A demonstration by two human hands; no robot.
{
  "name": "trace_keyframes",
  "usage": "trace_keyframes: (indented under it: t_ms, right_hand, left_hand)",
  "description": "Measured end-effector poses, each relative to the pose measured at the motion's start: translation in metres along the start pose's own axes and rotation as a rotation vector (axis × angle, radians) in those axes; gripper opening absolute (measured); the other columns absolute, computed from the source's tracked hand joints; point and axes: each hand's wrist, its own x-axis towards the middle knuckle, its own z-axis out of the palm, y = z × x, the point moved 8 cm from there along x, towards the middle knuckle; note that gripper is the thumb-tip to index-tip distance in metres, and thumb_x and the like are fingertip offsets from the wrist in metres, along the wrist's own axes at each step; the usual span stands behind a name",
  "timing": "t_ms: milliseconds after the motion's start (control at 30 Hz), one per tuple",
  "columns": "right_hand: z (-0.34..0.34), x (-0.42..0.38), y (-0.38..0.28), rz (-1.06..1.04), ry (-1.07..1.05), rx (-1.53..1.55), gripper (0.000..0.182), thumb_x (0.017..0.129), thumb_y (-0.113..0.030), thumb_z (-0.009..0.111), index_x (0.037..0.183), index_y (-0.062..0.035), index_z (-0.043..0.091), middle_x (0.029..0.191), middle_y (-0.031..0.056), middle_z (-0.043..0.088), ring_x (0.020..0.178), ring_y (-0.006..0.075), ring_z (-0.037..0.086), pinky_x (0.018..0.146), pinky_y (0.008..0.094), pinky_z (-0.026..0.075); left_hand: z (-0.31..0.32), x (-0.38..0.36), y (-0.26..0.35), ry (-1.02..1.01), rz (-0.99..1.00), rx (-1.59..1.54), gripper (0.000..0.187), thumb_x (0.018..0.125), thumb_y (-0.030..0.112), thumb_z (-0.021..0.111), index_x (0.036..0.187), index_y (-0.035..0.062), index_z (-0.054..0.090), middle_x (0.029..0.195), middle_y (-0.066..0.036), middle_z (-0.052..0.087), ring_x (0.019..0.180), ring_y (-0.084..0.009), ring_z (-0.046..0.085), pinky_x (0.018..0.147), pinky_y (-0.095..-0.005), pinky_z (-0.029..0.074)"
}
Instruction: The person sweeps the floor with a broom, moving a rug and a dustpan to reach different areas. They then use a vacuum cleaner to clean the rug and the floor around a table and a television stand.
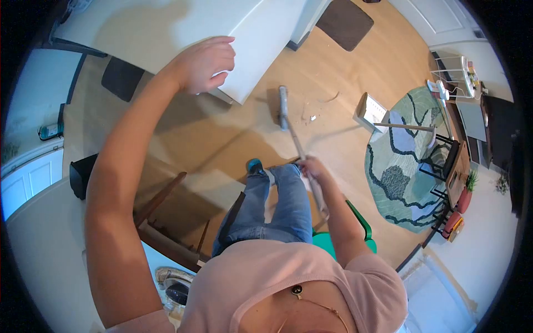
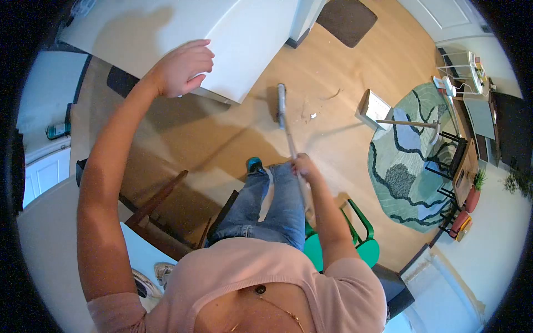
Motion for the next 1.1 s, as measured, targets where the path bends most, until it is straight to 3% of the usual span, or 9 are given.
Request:
trace_keyframes:
  t_ms: [167, 333, 433, 533, 667, 767, 800, 933, 1100]
  right_hand:
    - [0.080, 0.019, 0.031, 0.388, -0.447, 0.634, 0.018, 0.080, -0.015, 0.049, 0.069, -0.0024, 0.044, 0.052, 0.0049, 0.045, 0.038, 0.0127, 0.043, 0.035, 0.0259, 0.034]
    - [-0.008, 0.113, -0.013, 0.115, -0.232, 0.068, 0.019, 0.081, -0.017, 0.048, 0.069, -0.0031, 0.045, 0.048, 0.0008, 0.040, 0.035, 0.0084, 0.037, 0.032, 0.0212, 0.032]
    - [-0.052, 0.117, 0.011, 0.523, -0.533, 0.758, 0.017, 0.079, -0.015, 0.049, 0.070, -0.0008, 0.046, 0.049, 0.0034, 0.044, 0.035, 0.0108, 0.043, 0.031, 0.0228, 0.035]
    - [-0.102, 0.087, -0.027, 0.015, -0.180, -0.003, 0.017, 0.078, -0.014, 0.049, 0.072, 0.0010, 0.048, 0.051, 0.0043, 0.047, 0.035, 0.0124, 0.045, 0.031, 0.0239, 0.035]
    - [-0.084, 0.053, -0.041, 0.116, -0.220, 0.275, 0.016, 0.080, -0.013, 0.048, 0.071, 0.0008, 0.048, 0.053, 0.0048, 0.048, 0.034, 0.0120, 0.043, 0.031, 0.0239, 0.035]
    - [-0.067, 0.108, -0.033, 0.257, -0.494, 0.473, 0.016, 0.080, -0.014, 0.047, 0.069, -0.0020, 0.045, 0.056, 0.0031, 0.046, 0.037, 0.0066, 0.041, 0.031, 0.0211, 0.034]
    - [-0.061, 0.116, -0.039, 0.484, -0.515, 0.738, 0.019, 0.082, -0.015, 0.047, 0.068, -0.0030, 0.044, 0.053, 0.0009, 0.044, 0.035, 0.0044, 0.037, 0.030, 0.0189, 0.032]
    - [-0.119, 0.151, -0.032, 0.271, -0.374, 0.582, 0.018, 0.082, -0.015, 0.045, 0.070, -0.0023, 0.045, 0.051, 0.0018, 0.046, 0.035, 0.0060, 0.038, 0.029, 0.0200, 0.032]
    - [-0.144, 0.089, -0.047, 0.085, -0.187, 0.293, 0.015, 0.078, -0.010, 0.047, 0.067, -0.0012, 0.045, 0.051, 0.0062, 0.046, 0.036, 0.0117, 0.044, 0.033, 0.0247, 0.035]
  left_hand:
    - [-0.003, 0.007, 0.002, -0.046, -0.001, -0.003, 0.015, 0.063, 0.004, 0.054, 0.077, 0.0019, 0.053, 0.087, -0.010, 0.056, 0.096, -0.0257, 0.050, 0.097, -0.0421, 0.031]
    - [-0.004, 0.020, 0.003, -0.084, -0.087, 0.024, 0.012, 0.064, 0.003, 0.053, 0.076, 0.0020, 0.055, 0.087, -0.010, 0.057, 0.096, -0.0248, 0.051, 0.095, -0.0408, 0.033]
    - [-0.001, 0.026, 0.006, -0.153, -0.124, 0.026, 0.015, 0.063, 0.004, 0.054, 0.078, 0.0015, 0.056, 0.090, -0.010, 0.057, 0.097, -0.0253, 0.051, 0.094, -0.0413, 0.033]
    - [0.000, 0.030, 0.003, -0.189, -0.148, 0.045, 0.016, 0.062, 0.005, 0.054, 0.078, 0.0012, 0.056, 0.091, -0.011, 0.057, 0.098, -0.0259, 0.051, 0.093, -0.0415, 0.033]
    - [0.005, 0.035, 0.001, -0.281, -0.209, 0.062, 0.019, 0.060, 0.006, 0.053, 0.079, 0.0013, 0.056, 0.092, -0.011, 0.057, 0.100, -0.0267, 0.050, 0.092, -0.0427, 0.034]
    - [0.009, 0.037, -0.001, -0.355, -0.233, 0.105, 0.022, 0.060, 0.008, 0.053, 0.081, 0.0018, 0.057, 0.095, -0.010, 0.056, 0.101, -0.0267, 0.049, 0.092, -0.0428, 0.033]
    - [0.012, 0.038, -0.002, -0.385, -0.234, 0.122, 0.022, 0.060, 0.008, 0.053, 0.081, 0.0020, 0.057, 0.096, -0.010, 0.056, 0.102, -0.0266, 0.048, 0.092, -0.0427, 0.032]
    - [0.022, 0.029, -0.007, -0.453, -0.251, 0.145, 0.029, 0.060, 0.015, 0.053, 0.086, 0.0026, 0.057, 0.100, -0.010, 0.055, 0.107, -0.0274, 0.045, 0.094, -0.0428, 0.027]
    - [0.022, 0.033, -0.006, -0.477, -0.250, 0.180, 0.026, 0.061, 0.016, 0.052, 0.084, 0.0042, 0.057, 0.098, -0.008, 0.055, 0.105, -0.0252, 0.046, 0.092, -0.0404, 0.029]
